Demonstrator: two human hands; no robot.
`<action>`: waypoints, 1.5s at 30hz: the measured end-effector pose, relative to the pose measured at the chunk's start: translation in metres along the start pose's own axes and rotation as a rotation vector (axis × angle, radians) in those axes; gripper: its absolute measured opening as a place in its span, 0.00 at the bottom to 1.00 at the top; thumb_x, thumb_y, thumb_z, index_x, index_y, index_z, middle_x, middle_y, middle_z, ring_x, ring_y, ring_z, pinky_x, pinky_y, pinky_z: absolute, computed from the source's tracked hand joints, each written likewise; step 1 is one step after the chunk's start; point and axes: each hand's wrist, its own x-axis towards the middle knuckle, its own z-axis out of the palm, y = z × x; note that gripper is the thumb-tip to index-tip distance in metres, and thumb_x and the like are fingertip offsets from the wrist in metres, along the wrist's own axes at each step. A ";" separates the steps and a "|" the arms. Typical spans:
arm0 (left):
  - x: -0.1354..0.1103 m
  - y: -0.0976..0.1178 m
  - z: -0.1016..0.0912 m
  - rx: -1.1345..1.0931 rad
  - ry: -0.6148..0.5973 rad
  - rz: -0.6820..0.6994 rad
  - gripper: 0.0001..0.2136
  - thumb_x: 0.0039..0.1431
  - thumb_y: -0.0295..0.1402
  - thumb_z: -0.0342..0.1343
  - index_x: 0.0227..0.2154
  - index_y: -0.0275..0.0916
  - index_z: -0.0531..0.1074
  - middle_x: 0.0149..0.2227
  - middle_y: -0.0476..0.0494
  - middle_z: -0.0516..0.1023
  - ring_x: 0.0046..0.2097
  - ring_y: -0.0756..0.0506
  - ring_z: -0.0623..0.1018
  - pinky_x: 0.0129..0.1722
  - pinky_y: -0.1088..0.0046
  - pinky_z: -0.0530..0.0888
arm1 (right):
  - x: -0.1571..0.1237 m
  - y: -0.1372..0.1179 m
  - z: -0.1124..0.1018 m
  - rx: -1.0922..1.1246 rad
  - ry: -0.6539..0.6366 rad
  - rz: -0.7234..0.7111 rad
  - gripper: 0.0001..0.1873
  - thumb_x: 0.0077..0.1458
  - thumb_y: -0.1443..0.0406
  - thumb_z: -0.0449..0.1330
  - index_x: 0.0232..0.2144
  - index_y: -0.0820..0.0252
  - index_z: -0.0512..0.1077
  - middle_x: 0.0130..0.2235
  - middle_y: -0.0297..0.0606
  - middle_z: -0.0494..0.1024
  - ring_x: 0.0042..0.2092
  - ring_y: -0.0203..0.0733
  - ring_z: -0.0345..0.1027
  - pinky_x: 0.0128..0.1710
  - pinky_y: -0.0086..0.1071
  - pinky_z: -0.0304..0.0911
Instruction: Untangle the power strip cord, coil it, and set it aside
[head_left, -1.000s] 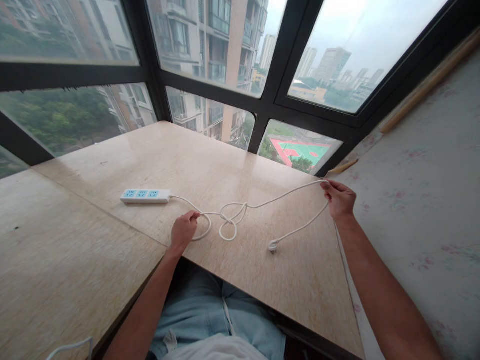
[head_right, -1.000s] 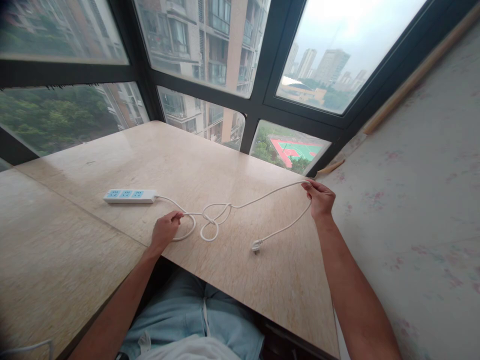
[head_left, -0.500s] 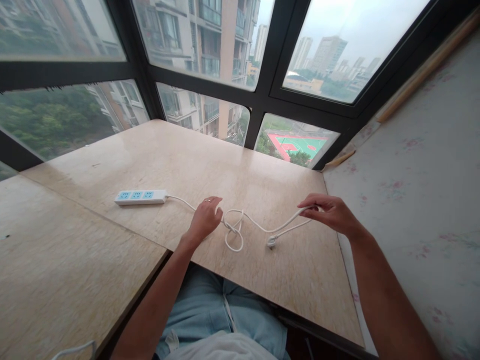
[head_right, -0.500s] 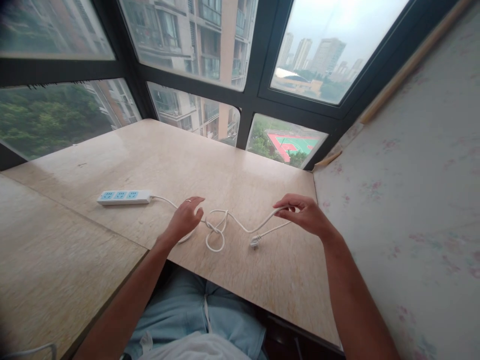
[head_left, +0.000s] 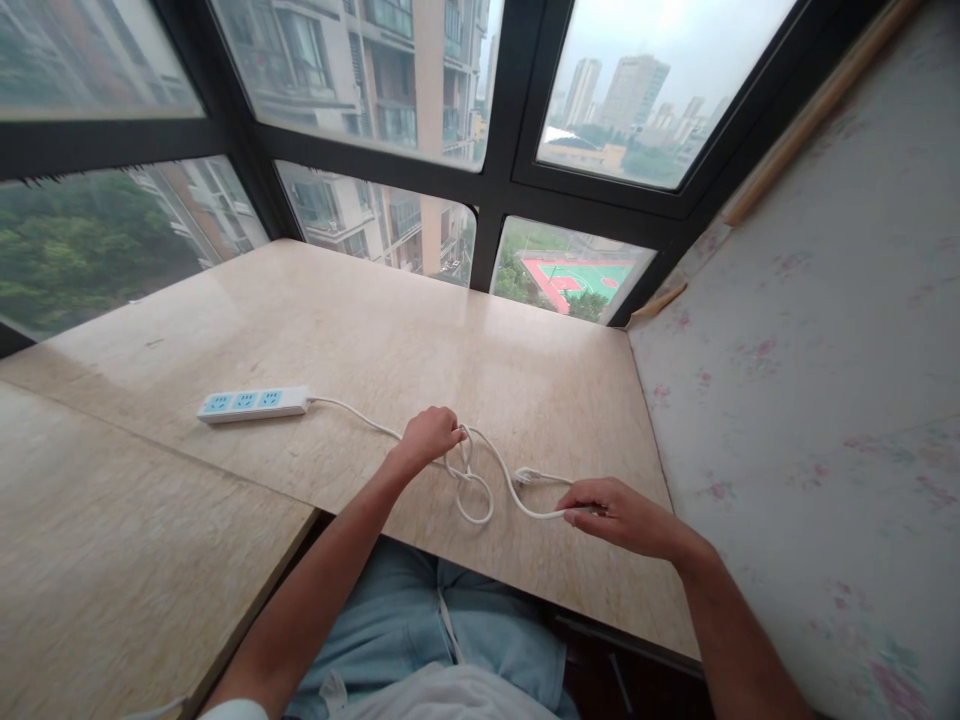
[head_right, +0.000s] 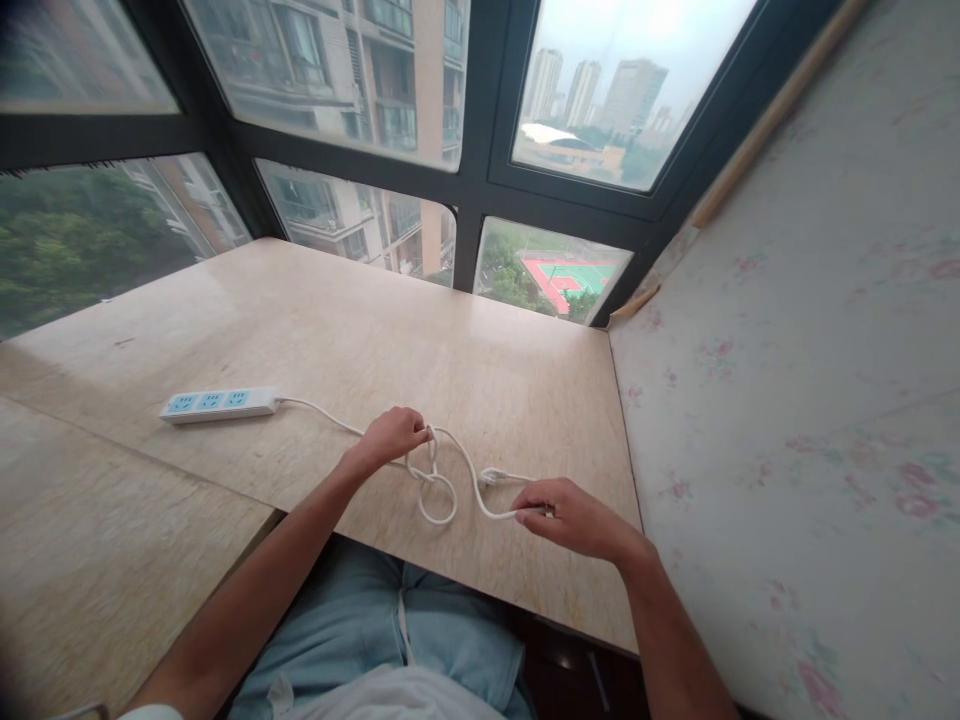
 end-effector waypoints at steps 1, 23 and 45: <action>-0.003 0.001 -0.001 0.003 0.021 -0.006 0.14 0.55 0.41 0.53 0.26 0.38 0.78 0.30 0.37 0.79 0.34 0.42 0.77 0.31 0.72 0.66 | -0.002 0.003 0.004 0.012 -0.020 0.017 0.11 0.57 0.63 0.55 0.34 0.61 0.78 0.31 0.37 0.78 0.33 0.37 0.69 0.33 0.28 0.61; -0.048 0.036 -0.018 -0.453 0.364 0.351 0.08 0.61 0.33 0.49 0.29 0.39 0.70 0.29 0.48 0.73 0.32 0.50 0.70 0.34 0.74 0.64 | 0.089 0.079 0.051 -0.300 0.440 0.207 0.18 0.58 0.62 0.56 0.51 0.54 0.70 0.42 0.41 0.78 0.41 0.41 0.71 0.38 0.30 0.61; -0.062 0.028 -0.003 -0.650 0.308 0.185 0.12 0.61 0.39 0.50 0.31 0.39 0.74 0.28 0.46 0.77 0.32 0.48 0.74 0.33 0.74 0.68 | 0.105 -0.019 0.054 0.261 0.807 -0.104 0.16 0.58 0.55 0.55 0.28 0.58 0.75 0.26 0.36 0.74 0.27 0.37 0.65 0.30 0.30 0.61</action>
